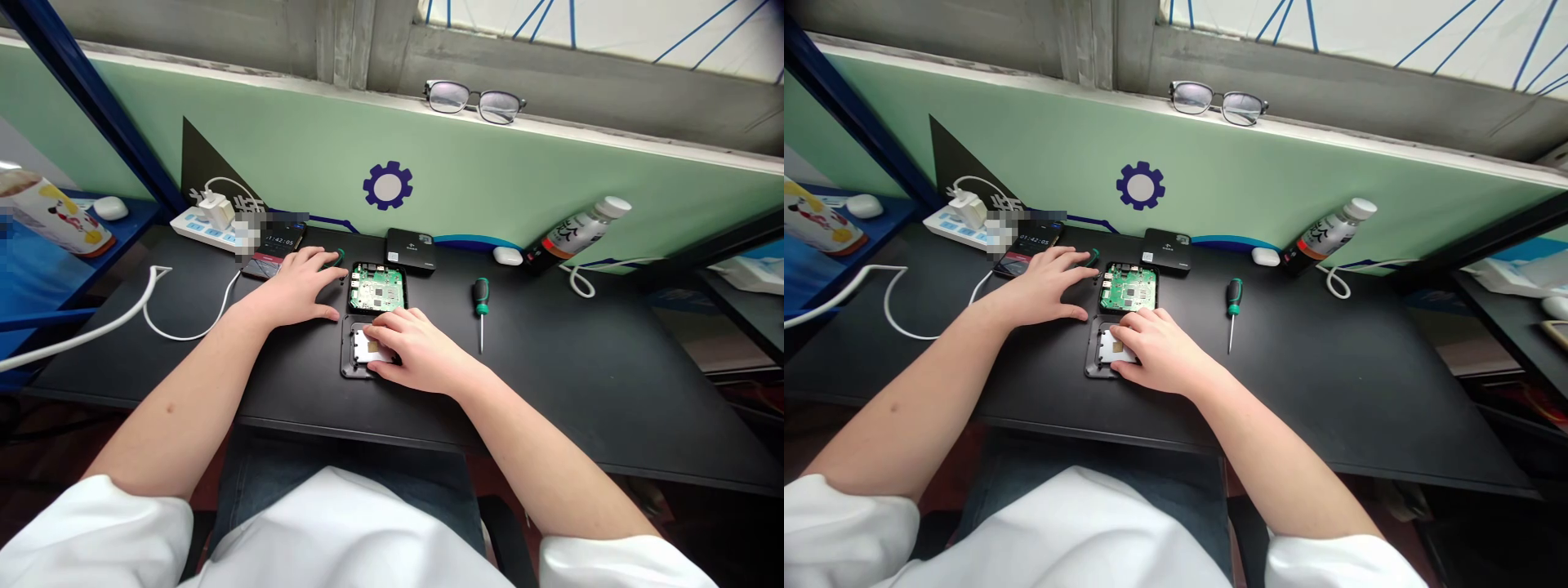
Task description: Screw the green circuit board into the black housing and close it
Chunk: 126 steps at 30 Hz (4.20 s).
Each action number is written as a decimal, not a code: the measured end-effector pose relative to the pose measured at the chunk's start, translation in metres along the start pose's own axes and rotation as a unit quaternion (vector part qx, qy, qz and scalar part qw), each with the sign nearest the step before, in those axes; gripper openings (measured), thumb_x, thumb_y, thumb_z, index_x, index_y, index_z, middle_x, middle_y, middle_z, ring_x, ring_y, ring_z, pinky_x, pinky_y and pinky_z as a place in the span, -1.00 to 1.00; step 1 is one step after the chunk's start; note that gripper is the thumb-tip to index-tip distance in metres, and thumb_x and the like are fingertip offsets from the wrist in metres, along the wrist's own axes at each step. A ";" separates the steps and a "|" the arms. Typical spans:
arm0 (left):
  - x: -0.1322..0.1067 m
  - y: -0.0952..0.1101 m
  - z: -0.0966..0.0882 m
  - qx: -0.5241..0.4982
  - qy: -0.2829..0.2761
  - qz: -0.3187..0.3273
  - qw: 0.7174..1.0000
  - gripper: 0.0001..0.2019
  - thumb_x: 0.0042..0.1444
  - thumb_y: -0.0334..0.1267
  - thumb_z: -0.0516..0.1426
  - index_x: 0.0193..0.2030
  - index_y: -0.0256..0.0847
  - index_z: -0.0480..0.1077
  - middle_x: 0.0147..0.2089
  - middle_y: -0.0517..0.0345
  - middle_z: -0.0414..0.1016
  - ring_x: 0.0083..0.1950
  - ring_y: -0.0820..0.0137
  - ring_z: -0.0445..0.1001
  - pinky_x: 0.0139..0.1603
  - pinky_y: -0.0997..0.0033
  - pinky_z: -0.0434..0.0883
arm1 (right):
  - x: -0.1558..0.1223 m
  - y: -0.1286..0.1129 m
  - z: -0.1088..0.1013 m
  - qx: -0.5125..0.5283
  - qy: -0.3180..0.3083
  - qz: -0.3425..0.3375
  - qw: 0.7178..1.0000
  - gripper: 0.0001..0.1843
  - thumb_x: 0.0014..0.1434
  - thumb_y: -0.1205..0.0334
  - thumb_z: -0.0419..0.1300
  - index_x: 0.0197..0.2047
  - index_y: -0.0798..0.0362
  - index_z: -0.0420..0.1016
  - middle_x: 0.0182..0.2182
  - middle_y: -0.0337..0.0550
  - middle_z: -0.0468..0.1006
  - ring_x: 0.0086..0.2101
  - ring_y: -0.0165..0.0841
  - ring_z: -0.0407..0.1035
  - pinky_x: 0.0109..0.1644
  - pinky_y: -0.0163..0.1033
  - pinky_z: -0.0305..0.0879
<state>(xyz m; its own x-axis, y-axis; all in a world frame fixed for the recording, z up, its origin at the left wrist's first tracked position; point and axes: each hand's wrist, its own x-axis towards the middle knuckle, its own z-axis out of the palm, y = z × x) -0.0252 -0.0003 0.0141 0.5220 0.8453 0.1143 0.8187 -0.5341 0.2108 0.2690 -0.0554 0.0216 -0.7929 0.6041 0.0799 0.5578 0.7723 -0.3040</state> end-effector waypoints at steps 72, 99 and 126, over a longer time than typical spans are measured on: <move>0.014 0.028 0.010 -0.366 0.093 -0.109 0.919 -0.69 0.35 -0.22 0.10 0.07 -0.16 0.62 0.02 0.00 0.75 0.02 0.17 0.66 0.14 0.10 0.58 | 0.014 0.029 0.003 0.451 0.460 0.159 0.749 -0.50 0.23 -0.23 0.47 0.00 -0.14 0.41 0.03 -0.03 0.80 -0.06 -0.10 0.76 0.10 0.13 0.73; 0.010 0.034 0.009 -0.234 0.062 -0.032 0.970 -0.75 0.33 -0.20 0.12 -0.16 -0.15 0.66 -0.11 0.02 0.76 -0.09 0.18 0.67 -0.07 0.25 0.51 | 0.014 0.038 -0.003 0.429 0.464 0.134 0.763 -0.45 0.22 -0.13 0.50 0.16 -0.06 0.57 -0.08 -0.05 0.82 -0.16 -0.17 0.73 -0.02 0.06 0.77; 0.006 0.036 0.009 -0.282 -0.003 0.106 0.953 -0.88 0.30 -0.25 0.27 -0.16 -0.07 0.70 -0.15 0.09 0.69 -0.03 0.22 0.61 0.04 0.22 0.53 | 0.034 0.013 -0.006 0.283 0.392 -0.094 0.870 -0.34 0.53 -0.09 0.19 0.58 -0.18 0.22 0.31 0.06 0.60 0.26 -0.02 0.59 0.21 0.15 0.72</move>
<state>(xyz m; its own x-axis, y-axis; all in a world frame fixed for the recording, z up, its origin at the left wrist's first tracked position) 0.0099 -0.0147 0.0139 0.6639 0.7186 0.2070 0.4365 -0.5971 0.6730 0.2506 -0.0230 0.0260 -0.3221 0.5976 0.7343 0.0505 0.7853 -0.6170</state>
